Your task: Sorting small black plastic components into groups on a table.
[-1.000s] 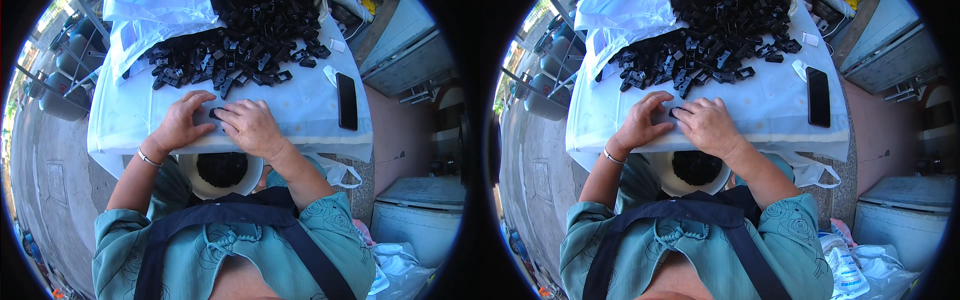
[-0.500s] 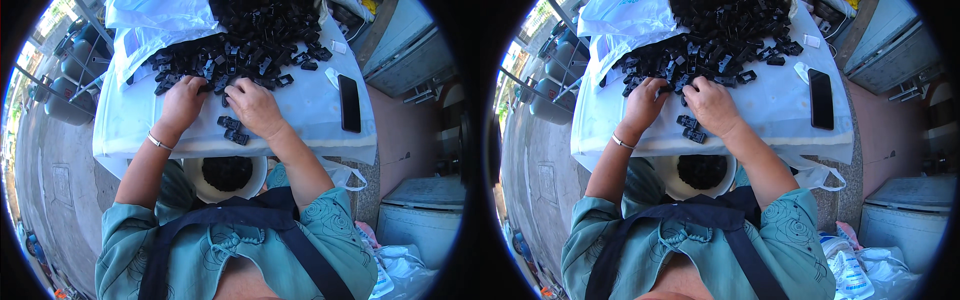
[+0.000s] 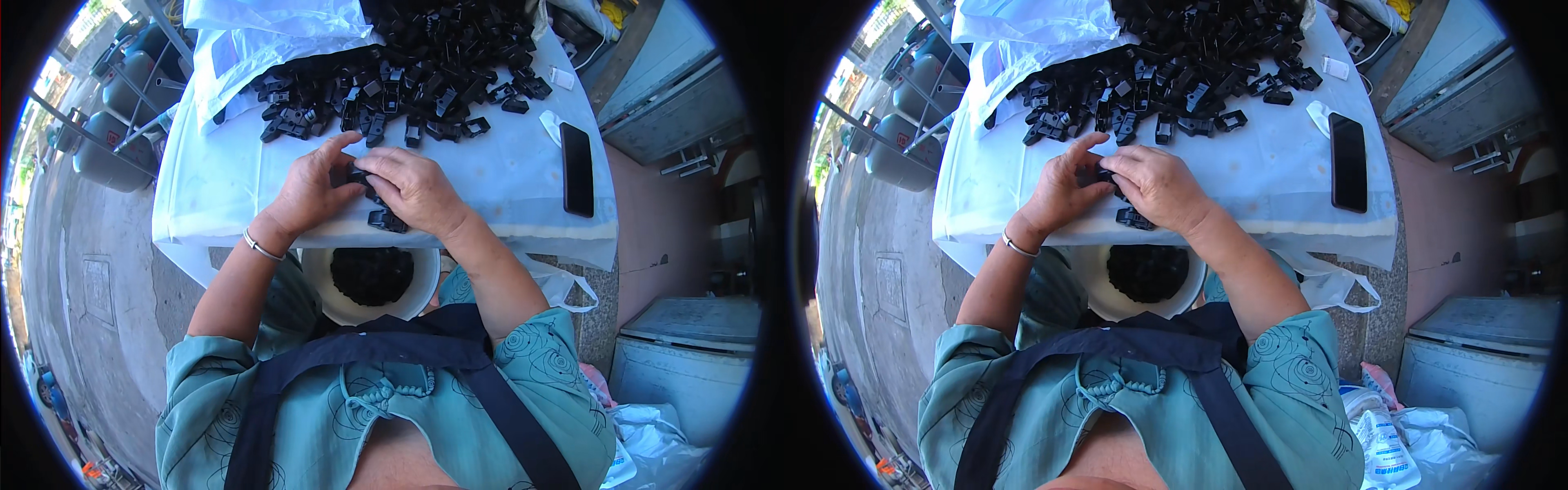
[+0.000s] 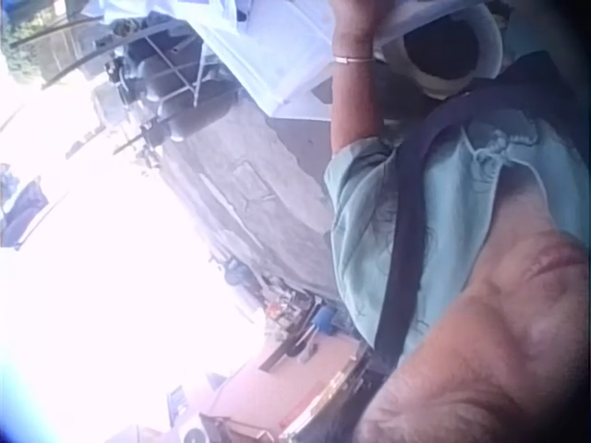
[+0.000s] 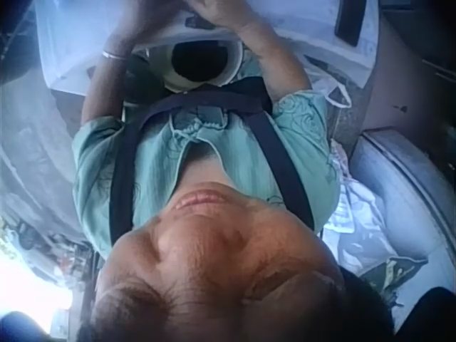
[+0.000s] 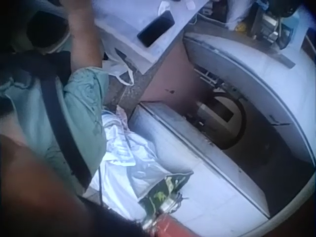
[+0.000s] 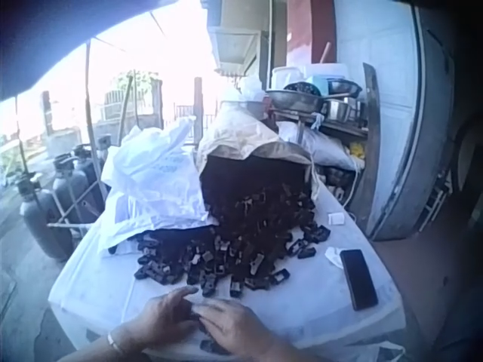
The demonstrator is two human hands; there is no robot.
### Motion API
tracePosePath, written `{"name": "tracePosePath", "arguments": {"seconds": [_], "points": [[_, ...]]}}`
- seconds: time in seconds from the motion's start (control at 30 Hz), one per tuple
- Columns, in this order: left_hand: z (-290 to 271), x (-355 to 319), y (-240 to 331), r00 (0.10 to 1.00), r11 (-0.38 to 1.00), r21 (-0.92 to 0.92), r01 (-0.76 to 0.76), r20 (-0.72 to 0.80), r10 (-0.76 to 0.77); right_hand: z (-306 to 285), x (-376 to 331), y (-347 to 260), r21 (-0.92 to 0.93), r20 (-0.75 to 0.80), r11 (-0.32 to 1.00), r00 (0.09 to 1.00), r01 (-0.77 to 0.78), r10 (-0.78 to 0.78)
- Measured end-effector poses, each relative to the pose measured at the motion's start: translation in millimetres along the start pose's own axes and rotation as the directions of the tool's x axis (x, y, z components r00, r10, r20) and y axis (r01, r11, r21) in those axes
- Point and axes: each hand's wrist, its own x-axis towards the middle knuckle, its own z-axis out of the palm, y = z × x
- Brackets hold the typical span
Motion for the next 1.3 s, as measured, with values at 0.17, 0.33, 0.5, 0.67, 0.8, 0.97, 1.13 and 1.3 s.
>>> {"name": "tracePosePath", "arguments": {"seconds": [0.17, 0.33, 0.5, 0.67, 0.8, 0.97, 1.13, 1.3], "points": [[-1.2, 0.2, -3.6, 0.999, 1.000, -0.021, 0.022, 0.026, -0.022, -1.6, -0.7, -6.3, -0.004, 0.061, 1.000, 0.998, -0.017, 0.017], [-1.8, -0.8, -7.6, 0.997, 0.996, -0.066, -0.065, 0.033, 0.067, -6.2, -1.5, -12.9, -0.128, 0.128, 0.992, 0.992, -0.003, 0.019], [-27.4, 9.5, 5.4, 0.993, 0.989, 0.100, -0.106, -0.043, 0.111, -11.4, -5.9, -27.5, -0.274, 0.175, 0.961, 0.981, -0.033, 0.083], [-1.5, 52.9, -10.7, 0.941, 0.889, 0.448, -0.090, -0.253, 0.223, -7.7, 7.9, -1.1, -0.108, 0.061, 0.988, 0.992, -0.106, 0.113], [5.9, 48.5, -12.2, 0.946, 0.923, 0.378, -0.075, -0.264, 0.185, -0.1, 19.8, 16.4, -0.349, 0.017, 0.923, 0.984, -0.161, 0.178], [-7.5, 21.5, -18.9, 0.951, 0.922, 0.358, -0.147, -0.206, 0.232, -5.2, 20.2, 12.0, -0.391, 0.083, 0.890, 0.954, -0.235, 0.289], [-3.4, 18.2, 4.0, 0.969, 0.947, 0.296, -0.122, -0.171, 0.178, -11.0, 4.5, 15.1, -0.329, 0.021, 0.933, 0.987, -0.146, 0.162], [-4.5, 16.1, 0.5, 0.985, 0.921, 0.384, -0.069, -0.118, 0.123, -21.7, 1.3, -0.1, -0.332, 0.095, 0.902, 0.941, -0.277, 0.324]]}}
